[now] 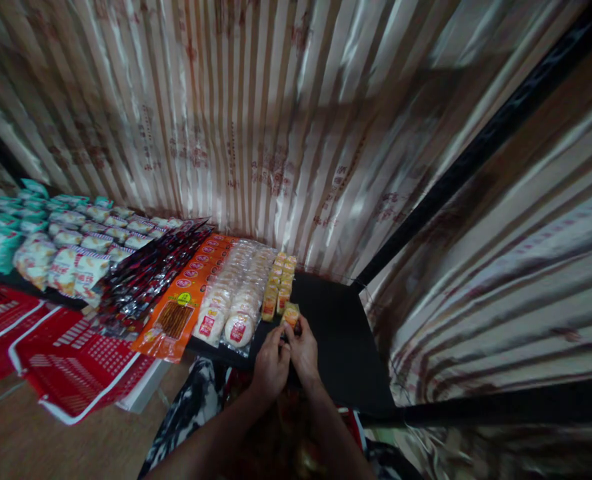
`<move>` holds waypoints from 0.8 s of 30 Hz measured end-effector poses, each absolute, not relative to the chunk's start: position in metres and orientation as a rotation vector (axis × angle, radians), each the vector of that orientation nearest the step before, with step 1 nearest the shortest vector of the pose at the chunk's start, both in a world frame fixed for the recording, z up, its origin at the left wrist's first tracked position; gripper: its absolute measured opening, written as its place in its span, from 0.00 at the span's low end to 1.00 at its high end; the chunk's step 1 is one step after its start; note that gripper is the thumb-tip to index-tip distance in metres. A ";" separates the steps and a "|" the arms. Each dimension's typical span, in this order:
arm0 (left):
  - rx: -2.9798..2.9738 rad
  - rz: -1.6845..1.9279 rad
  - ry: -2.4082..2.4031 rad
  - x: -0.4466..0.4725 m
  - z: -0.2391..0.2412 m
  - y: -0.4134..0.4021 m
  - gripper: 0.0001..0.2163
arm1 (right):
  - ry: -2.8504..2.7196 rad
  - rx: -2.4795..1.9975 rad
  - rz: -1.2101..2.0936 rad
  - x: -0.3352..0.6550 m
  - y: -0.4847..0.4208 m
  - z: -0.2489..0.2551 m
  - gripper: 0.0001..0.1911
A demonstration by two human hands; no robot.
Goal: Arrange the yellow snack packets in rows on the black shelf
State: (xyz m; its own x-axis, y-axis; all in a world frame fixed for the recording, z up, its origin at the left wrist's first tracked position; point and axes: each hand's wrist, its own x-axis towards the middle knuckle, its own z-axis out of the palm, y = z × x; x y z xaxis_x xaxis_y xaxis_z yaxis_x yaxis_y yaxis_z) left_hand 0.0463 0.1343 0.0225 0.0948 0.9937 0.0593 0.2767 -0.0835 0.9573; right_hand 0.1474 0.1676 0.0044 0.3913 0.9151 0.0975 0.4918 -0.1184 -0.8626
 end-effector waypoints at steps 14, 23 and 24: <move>1.542 1.080 1.294 0.050 0.000 0.156 0.22 | -1.395 -1.695 0.341 0.144 0.194 -0.015 0.27; 1.497 1.068 1.294 0.048 -0.004 0.156 0.21 | -1.485 -1.728 0.278 0.145 0.192 -0.037 0.27; 1.515 1.063 1.294 0.048 -0.004 0.155 0.22 | -1.488 -1.735 0.278 0.145 0.193 -0.038 0.27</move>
